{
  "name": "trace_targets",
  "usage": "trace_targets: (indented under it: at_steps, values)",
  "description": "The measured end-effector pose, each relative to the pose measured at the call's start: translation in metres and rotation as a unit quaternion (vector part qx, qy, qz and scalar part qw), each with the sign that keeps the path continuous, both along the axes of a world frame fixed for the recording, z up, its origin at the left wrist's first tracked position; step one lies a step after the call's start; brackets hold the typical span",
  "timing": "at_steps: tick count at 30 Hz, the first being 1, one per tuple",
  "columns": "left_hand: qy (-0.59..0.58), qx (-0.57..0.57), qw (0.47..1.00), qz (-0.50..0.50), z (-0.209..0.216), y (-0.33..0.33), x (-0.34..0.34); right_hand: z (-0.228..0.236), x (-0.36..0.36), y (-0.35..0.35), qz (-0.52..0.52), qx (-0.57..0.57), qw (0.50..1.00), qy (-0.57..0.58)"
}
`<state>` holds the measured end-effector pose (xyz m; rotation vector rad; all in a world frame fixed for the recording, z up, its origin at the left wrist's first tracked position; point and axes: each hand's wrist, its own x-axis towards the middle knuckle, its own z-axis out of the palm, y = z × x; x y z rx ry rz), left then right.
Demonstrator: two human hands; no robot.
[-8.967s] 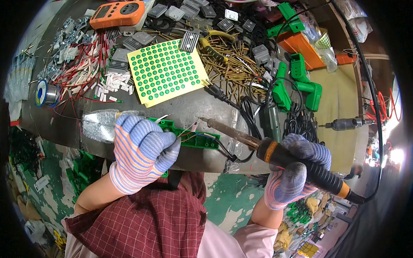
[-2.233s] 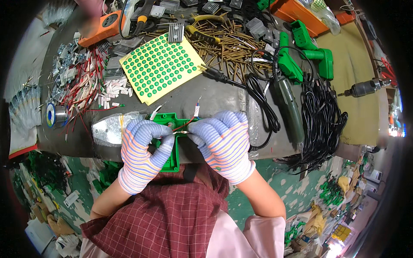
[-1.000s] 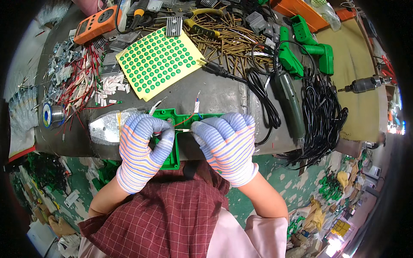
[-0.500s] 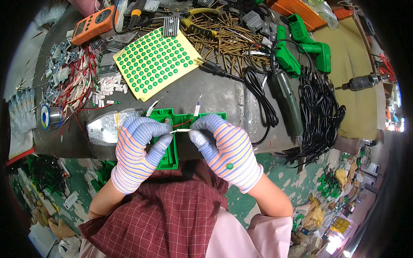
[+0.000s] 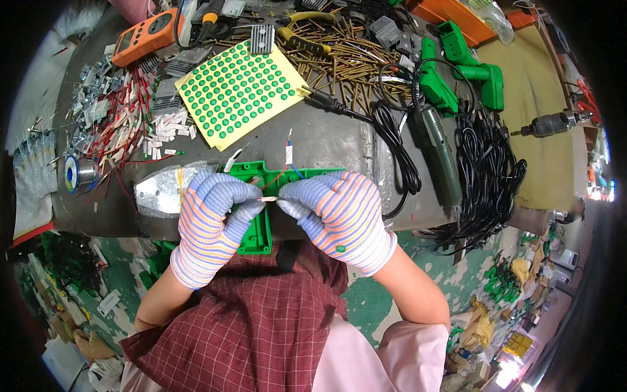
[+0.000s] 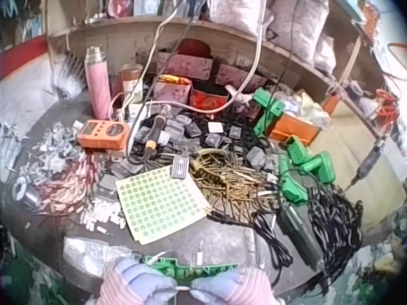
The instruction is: Wiring and assembling the internal components and external housing of a handheld plastic device.
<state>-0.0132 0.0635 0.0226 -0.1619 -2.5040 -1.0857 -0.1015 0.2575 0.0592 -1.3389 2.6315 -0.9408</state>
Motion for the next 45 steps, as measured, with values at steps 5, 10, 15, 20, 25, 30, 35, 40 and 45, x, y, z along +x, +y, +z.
trace_targets:
  at_steps: [5,10,15,20,25,30,35,40,45]
  values:
    - [-0.002,-0.022,0.998,-0.065,0.01,0.003,-0.008,0.001,-0.001,0.012,0.016,0.039,0.998,0.045]
    - [0.034,-0.023,0.999,-0.014,-0.005,0.0,0.002,0.005,0.023,0.034,-0.14,-0.119,0.978,-0.097]
    - [0.034,0.007,0.999,0.008,-0.002,0.005,0.005,-0.03,0.049,0.08,-0.186,-0.018,0.975,0.117]
    - [0.023,0.04,0.998,0.031,-0.005,0.007,0.007,-0.061,0.046,0.08,-0.192,-0.044,0.96,0.201]
    - [0.041,0.025,0.998,0.027,-0.004,0.01,0.004,-0.072,0.016,0.069,-0.238,-0.046,0.946,0.214]
    - [0.076,0.0,0.996,0.036,0.002,0.009,0.005,-0.069,0.019,0.059,-0.233,-0.034,0.953,0.189]
    - [0.064,-0.024,0.997,0.027,-0.002,0.009,0.0,-0.066,0.019,0.046,-0.234,-0.027,0.953,0.191]
    - [0.015,-0.083,0.996,-0.01,0.006,0.01,0.008,-0.06,0.029,0.051,-0.287,0.029,0.936,0.201]
    - [0.047,-0.031,0.991,0.12,0.035,-0.067,0.036,-0.063,0.037,0.063,-0.275,-0.089,0.931,0.221]
